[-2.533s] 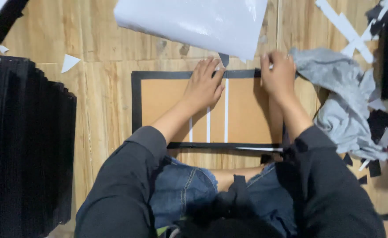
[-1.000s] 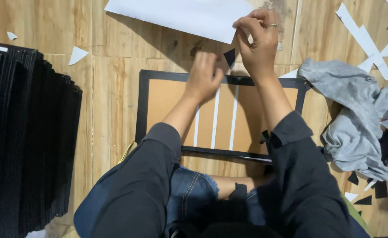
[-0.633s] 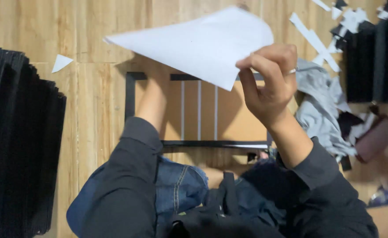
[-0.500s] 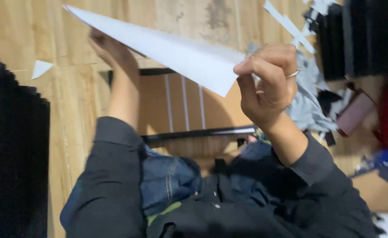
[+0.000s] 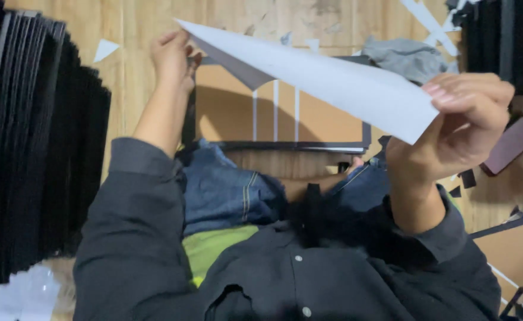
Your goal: The person sits on the floor and assembles photo albums by placing white sheets into black frames. They smooth the sheets with their hands and wipe the surfaces with a grey cloth. The person repeats this process for multiple albums, flipping them over to work on different sides.
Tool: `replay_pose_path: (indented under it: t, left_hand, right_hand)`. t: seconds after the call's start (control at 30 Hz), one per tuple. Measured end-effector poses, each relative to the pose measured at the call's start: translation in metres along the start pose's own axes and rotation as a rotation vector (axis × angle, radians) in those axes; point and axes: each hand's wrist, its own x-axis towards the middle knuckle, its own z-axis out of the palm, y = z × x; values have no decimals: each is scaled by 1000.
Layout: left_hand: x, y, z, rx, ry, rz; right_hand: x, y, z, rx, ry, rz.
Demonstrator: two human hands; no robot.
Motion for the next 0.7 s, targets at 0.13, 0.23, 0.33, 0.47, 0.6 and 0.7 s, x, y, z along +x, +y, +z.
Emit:
replay_pose_path:
  t: [0.13,0.23,0.33,0.47,0.6,0.7]
  left_hand:
    - [-50,25,10,253,24,-171]
    - [-54,21,13,366,20,-245]
    - [-59,18,16,350,-1,-235]
    - [-65,9,17,474,10,-252]
    - [-66,-8,20,443,-82,-244]
    - [-68,-16,23,484,-49,-257]
  right_hand:
    - [-11,-1,-8,37,-26,98]
    - [-7,-2,-8,-19,-9,73]
    - [-8,-6,-11,-28,4,145]
    - [-13,-3,-14,50,32,202]
    - [-15,0,-16,57,34,250]
    - [-16,0,-20,49,52,262]
